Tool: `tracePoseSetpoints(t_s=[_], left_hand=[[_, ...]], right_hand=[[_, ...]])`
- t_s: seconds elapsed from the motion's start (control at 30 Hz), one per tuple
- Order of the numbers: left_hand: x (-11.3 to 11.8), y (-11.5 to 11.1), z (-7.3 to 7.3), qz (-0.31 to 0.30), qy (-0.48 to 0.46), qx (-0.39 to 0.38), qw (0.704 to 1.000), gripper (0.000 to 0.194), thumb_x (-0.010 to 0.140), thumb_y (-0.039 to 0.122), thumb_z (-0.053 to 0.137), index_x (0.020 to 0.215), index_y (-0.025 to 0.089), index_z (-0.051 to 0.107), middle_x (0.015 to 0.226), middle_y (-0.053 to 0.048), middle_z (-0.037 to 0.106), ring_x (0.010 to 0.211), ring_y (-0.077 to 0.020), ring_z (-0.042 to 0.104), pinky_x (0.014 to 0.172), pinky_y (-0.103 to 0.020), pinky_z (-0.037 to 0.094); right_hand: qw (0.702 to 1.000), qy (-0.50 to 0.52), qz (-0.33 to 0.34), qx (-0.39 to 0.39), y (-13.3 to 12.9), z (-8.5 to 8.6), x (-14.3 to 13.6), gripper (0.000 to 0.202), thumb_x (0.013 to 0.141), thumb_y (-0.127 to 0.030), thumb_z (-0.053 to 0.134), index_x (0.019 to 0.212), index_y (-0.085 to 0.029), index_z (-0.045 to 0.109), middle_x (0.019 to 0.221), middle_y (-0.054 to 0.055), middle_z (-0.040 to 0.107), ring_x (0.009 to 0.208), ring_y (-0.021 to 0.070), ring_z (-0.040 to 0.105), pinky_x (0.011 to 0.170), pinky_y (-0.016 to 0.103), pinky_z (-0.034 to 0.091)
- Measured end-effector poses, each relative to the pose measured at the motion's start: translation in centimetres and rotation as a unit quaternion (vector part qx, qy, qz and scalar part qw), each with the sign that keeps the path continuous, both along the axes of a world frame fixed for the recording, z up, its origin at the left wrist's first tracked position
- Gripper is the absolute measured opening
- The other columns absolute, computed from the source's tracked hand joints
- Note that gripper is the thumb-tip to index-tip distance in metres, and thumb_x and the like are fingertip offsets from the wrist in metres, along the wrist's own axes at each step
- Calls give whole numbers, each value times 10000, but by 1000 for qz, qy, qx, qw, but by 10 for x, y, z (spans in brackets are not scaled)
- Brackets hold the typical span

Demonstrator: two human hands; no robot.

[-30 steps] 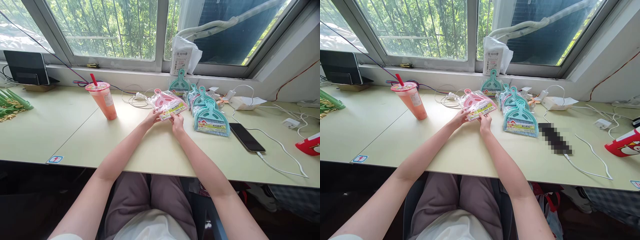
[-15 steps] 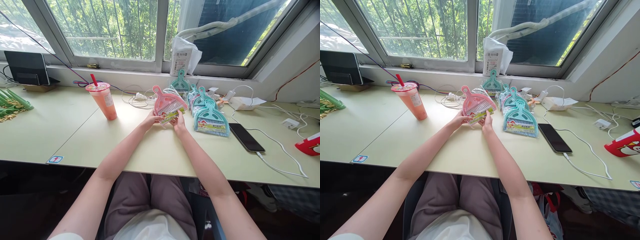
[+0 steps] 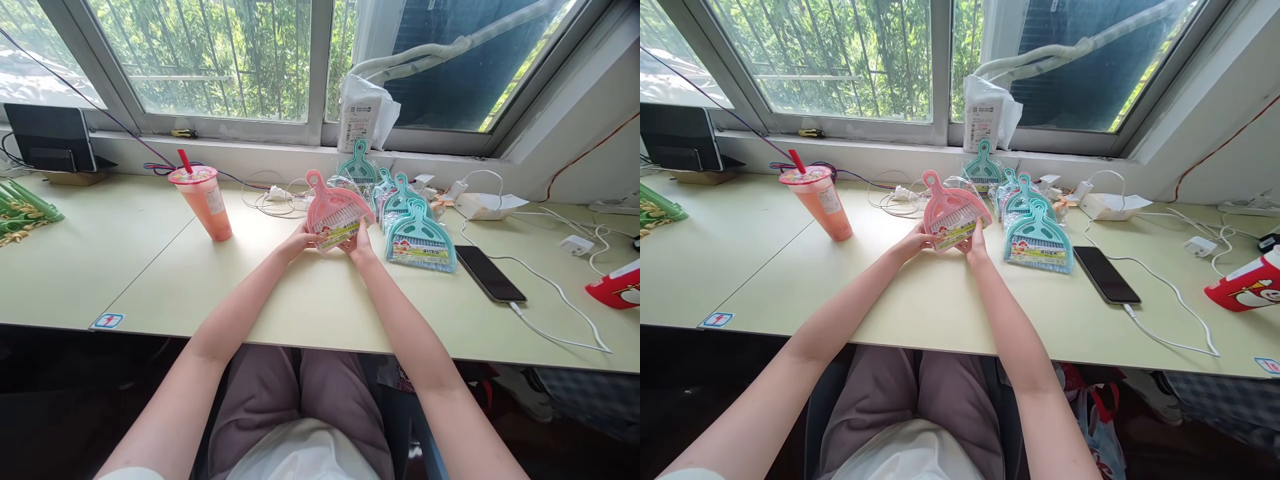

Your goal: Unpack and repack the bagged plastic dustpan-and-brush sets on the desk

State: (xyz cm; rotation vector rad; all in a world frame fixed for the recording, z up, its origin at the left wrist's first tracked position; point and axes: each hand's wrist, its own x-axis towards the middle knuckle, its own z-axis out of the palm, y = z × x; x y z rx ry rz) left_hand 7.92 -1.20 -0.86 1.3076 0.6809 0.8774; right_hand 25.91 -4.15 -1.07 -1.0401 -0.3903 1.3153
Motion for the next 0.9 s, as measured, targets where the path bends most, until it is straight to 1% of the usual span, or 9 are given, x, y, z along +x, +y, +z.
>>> tracePoseSetpoints(t_s=[0.13,0.23,0.3,0.4,0.43,0.53,0.63,0.7,0.9], left_hand=[[0,-1,1,4,-4,-8,1000,745,554,218,838,1253,236,581,1202,-93,709,1121,-302,668,935,-477,545],[-2,-2,4,3,-9,-11,1000,714,566,223,837,1239,226,597,1191,-102,715,1064,-288,686,898,-454,564],[-6,-2,6,8,-14,-12,1000,696,572,227,830,1232,212,609,1179,-107,718,1016,-275,697,867,-442,577],[-11,0,8,32,-11,-11,999,623,578,229,815,1173,183,637,1107,-100,730,942,-244,704,844,-420,584],[-12,1,8,36,-10,-10,999,597,585,231,808,1155,179,642,1086,-94,732,923,-234,704,842,-418,586],[-13,3,9,25,-15,-8,1000,568,622,247,783,1168,193,636,1087,-81,726,893,-220,704,835,-433,593],[-12,1,10,11,-10,-18,1000,586,669,271,771,1226,219,600,1152,-81,711,896,-204,709,852,-445,595],[-12,-1,12,-12,-1,-26,1000,614,698,306,784,1267,228,567,1179,-94,706,902,-208,721,861,-452,596],[-19,-7,19,-138,53,-36,988,687,726,469,829,1317,238,564,1276,-154,687,959,-281,749,825,-396,603]], right_hand=[[1000,1,3,-12,-1,2,0,473,968,-648,427,966,-228,644,736,22,708,730,187,713,769,374,635],[1000,-2,25,6,0,3,-1,444,964,-628,462,973,-224,645,760,29,725,791,200,732,778,375,638],[998,-5,51,38,0,4,-3,346,972,-538,511,987,-219,644,802,28,744,794,193,737,778,364,641],[991,-13,95,94,-3,5,-7,107,945,-282,580,995,-207,637,873,18,765,773,160,736,779,322,640],[988,-18,105,108,-5,6,-9,81,915,-200,599,989,-203,631,890,15,769,775,152,737,787,313,639],[986,-33,104,127,-9,6,-13,190,827,-55,639,954,-193,612,904,13,772,785,143,741,834,313,633],[988,-32,73,129,-10,6,-13,205,811,-33,642,942,-187,610,873,3,765,772,133,736,856,306,629],[989,-30,57,132,-9,5,-12,198,813,-36,632,937,-188,610,861,-5,762,779,132,736,852,304,631],[984,-36,37,170,-10,6,-11,221,812,-50,614,984,-187,625,866,1,759,801,164,740,833,350,643]])
